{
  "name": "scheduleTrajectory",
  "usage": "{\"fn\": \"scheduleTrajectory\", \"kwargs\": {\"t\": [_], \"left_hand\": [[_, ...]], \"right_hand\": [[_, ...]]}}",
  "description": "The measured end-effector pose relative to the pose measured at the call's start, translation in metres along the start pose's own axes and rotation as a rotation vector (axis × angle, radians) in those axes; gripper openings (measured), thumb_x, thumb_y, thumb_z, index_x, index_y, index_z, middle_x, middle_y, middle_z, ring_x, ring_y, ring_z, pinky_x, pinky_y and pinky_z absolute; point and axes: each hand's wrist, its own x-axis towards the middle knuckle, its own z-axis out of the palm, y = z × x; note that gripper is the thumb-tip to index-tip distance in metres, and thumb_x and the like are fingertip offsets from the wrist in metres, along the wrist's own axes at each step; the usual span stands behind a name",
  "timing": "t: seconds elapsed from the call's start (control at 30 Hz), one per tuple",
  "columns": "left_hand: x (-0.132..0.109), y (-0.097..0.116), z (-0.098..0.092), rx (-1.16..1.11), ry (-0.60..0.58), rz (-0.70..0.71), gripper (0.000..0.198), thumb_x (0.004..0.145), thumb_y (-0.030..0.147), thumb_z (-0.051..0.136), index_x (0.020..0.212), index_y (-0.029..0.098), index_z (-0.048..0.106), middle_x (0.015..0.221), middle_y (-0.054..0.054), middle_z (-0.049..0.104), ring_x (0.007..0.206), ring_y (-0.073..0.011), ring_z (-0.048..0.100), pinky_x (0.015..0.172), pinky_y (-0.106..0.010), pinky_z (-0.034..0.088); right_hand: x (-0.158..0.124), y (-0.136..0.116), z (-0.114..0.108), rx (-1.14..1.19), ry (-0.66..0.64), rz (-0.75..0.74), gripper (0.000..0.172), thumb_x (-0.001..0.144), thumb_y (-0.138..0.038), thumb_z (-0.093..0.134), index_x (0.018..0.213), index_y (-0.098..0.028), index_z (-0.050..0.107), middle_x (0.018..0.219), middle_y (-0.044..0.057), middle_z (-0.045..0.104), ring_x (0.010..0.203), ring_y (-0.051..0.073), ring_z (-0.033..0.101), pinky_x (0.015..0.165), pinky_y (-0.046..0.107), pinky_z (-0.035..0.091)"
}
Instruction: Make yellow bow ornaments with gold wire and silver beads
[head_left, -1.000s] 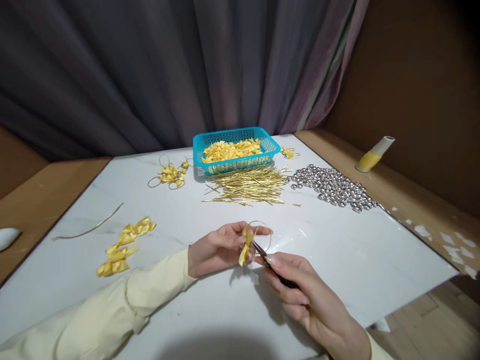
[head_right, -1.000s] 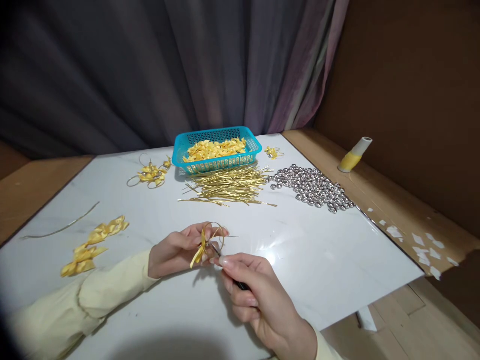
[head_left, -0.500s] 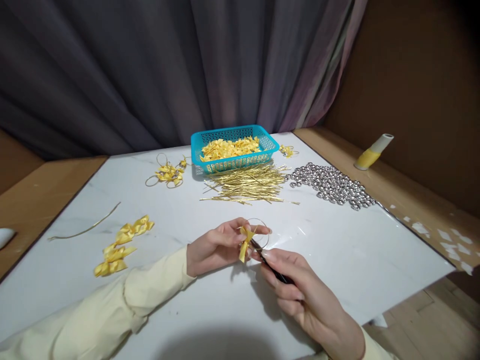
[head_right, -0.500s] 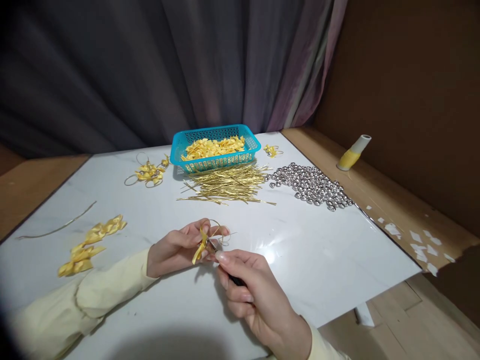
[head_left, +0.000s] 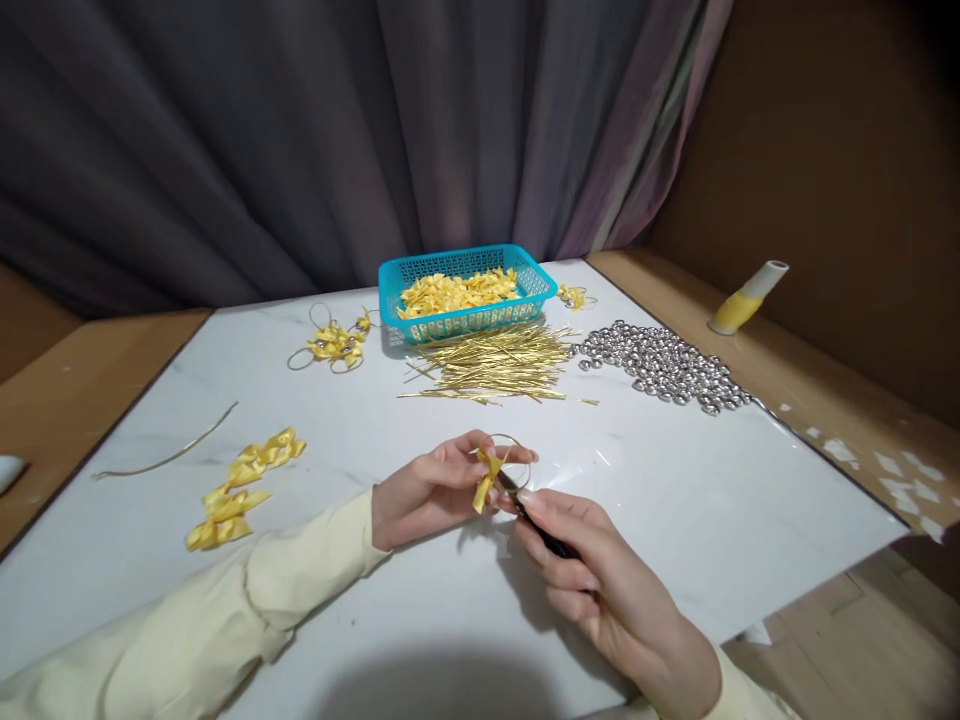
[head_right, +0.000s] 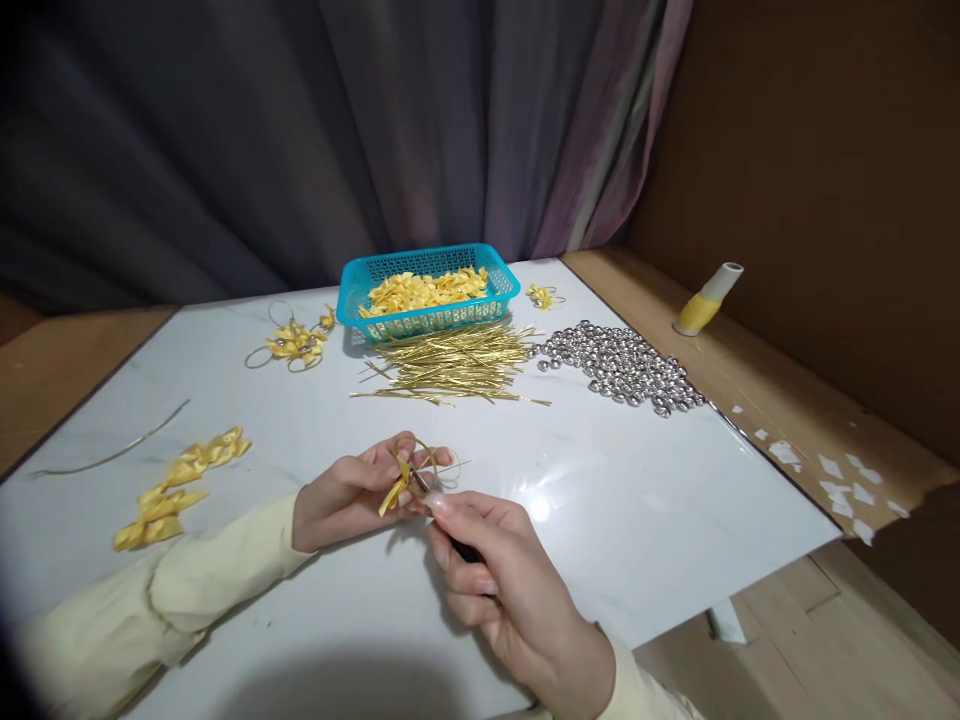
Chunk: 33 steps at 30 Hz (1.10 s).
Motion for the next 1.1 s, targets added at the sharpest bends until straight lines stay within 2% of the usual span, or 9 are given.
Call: {"fn": "scheduleTrajectory", "kwargs": {"t": [0.3, 1.1], "left_hand": [[-0.0001, -0.0004, 0.001, -0.018, 0.019, 0.0, 0.013, 0.071, 0.004, 0.062, 0.076, 0.014, 0.067, 0.097, -0.007, 0.064, 0.078, -0.0159, 0.061, 0.071, -0.028, 0.046], [0.0001, 0.0003, 0.0037, -0.018, 0.048, -0.014, 0.01, 0.069, 0.004, 0.064, 0.073, 0.013, 0.067, 0.095, -0.008, 0.065, 0.075, -0.0162, 0.062, 0.069, -0.027, 0.047]], "right_hand": [[0.0002, 0.0009, -0.0007, 0.022, 0.008, -0.001, 0.017, 0.075, -0.028, 0.065, 0.076, -0.013, 0.059, 0.055, -0.005, 0.047, 0.035, -0.003, 0.014, 0.03, 0.008, 0.008], [0.0011, 0.0023, -0.0019, 0.002, -0.01, -0.022, 0.018, 0.077, -0.028, 0.063, 0.078, -0.011, 0.056, 0.055, -0.006, 0.043, 0.035, -0.003, 0.014, 0.03, 0.009, 0.007]]}}
